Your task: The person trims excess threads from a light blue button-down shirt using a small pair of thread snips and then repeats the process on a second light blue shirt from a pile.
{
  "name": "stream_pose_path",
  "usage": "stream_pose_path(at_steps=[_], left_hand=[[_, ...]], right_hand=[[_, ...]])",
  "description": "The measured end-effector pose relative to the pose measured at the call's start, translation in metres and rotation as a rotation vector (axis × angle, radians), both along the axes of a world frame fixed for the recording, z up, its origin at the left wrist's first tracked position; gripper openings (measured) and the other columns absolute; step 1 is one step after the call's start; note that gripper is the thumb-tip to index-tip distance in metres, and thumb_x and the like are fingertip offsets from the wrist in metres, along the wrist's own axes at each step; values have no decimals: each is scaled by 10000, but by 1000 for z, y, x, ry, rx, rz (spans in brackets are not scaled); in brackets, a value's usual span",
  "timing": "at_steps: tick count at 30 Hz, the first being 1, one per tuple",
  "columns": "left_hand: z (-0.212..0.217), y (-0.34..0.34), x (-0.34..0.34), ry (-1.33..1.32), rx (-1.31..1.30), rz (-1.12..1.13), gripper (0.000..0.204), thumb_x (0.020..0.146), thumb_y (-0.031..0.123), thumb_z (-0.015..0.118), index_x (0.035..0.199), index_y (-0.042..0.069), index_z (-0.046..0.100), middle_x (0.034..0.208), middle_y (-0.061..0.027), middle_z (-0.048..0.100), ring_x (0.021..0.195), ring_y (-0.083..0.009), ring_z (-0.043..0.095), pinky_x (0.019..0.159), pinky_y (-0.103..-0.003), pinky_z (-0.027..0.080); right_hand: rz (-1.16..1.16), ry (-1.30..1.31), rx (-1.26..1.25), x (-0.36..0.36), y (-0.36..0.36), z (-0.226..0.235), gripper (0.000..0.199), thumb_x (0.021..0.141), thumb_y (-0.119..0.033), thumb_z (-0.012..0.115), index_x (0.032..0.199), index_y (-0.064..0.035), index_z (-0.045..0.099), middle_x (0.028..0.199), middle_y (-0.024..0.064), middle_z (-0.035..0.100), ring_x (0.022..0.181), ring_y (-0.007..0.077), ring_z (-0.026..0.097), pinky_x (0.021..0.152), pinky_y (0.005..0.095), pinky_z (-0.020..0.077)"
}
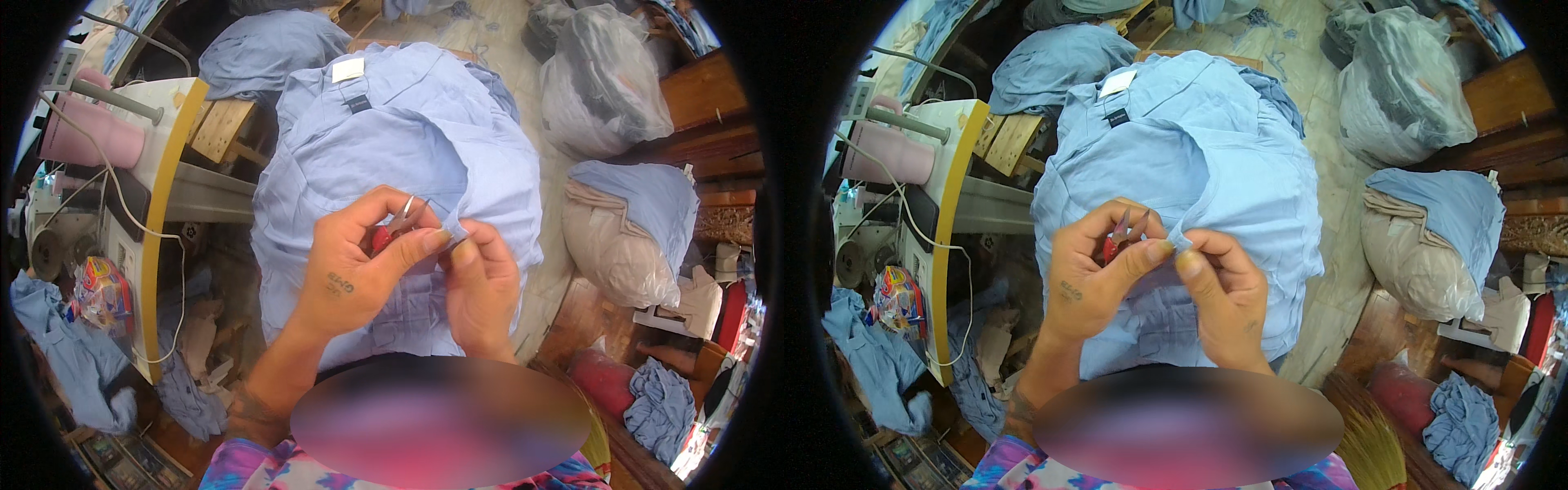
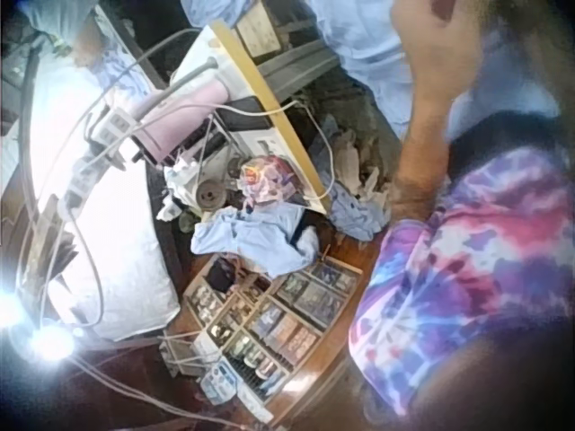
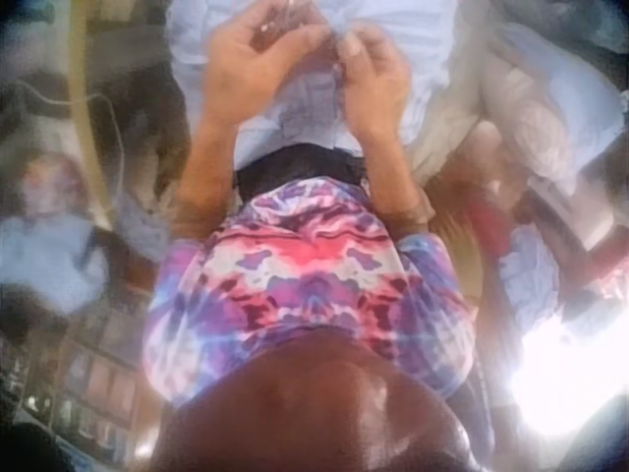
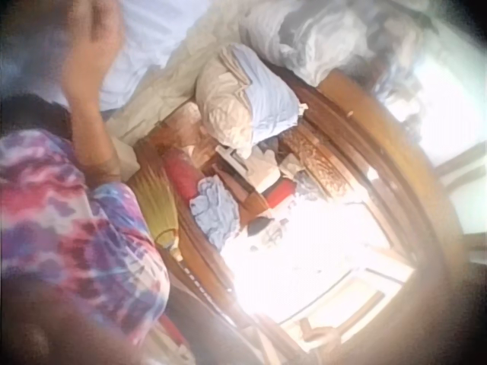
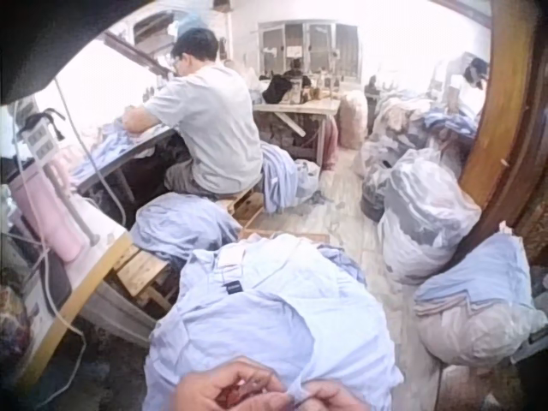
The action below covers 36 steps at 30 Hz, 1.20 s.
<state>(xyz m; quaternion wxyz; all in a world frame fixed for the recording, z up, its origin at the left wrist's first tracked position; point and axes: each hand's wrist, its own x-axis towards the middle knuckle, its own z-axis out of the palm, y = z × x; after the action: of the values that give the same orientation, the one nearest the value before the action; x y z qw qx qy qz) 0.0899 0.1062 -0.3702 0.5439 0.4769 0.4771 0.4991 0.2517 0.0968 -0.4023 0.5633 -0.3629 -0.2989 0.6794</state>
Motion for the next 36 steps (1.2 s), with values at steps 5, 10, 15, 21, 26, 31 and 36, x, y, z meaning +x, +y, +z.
stream_pose_path(at_steps=[5,10,15,21,26,31,36], left_hand=[[5,-10,5,-158,-85,48,122,967,0,719,1073,-60,713,991,-22,672,798,-65,605,699,-222,502],[17,-16,-10,287,200,13,179,952,-8,709,1123,-42,749,994,-57,690,724,-79,588,614,-231,459],[35,-20,-3,533,245,49,186,931,-4,723,1108,-22,776,936,-65,715,685,-91,591,580,-241,447],[49,-41,11,339,-74,45,186,1001,49,700,1151,-55,739,756,-22,694,616,-19,562,532,-193,409],[38,-43,19,345,-55,65,195,1012,65,696,1162,-54,735,723,7,665,614,18,526,521,-181,380],[43,-41,18,415,-40,62,194,1005,54,698,1169,-41,745,721,26,650,620,19,497,526,-188,365],[41,-41,17,419,-14,80,206,1003,47,693,1180,-39,752,709,32,642,625,16,494,525,-196,361]], right_hand=[[-6,5,120,1,-3,-8,178,1009,-56,732,1169,9,691,1085,38,700,962,78,619,850,237,498],[-149,-337,297,2,0,-5,209,926,35,784,1124,15,718,1048,69,723,925,125,656,811,262,526],[-271,-711,611,6,8,-10,233,831,87,826,1041,23,748,985,153,758,878,224,726,787,304,565],[-374,-893,767,3,8,-9,288,769,111,846,1023,2,761,975,160,770,854,265,755,731,320,593],[-427,-924,821,0,7,-13,321,741,114,858,1027,-4,772,990,167,768,839,259,756,719,312,602],[-442,-948,848,0,8,-13,322,732,112,862,1016,-19,785,1001,159,768,822,248,754,703,306,604],[-455,-997,893,1,8,-13,341,730,109,862,1024,-47,794,1005,145,769,814,235,756,681,300,606]])
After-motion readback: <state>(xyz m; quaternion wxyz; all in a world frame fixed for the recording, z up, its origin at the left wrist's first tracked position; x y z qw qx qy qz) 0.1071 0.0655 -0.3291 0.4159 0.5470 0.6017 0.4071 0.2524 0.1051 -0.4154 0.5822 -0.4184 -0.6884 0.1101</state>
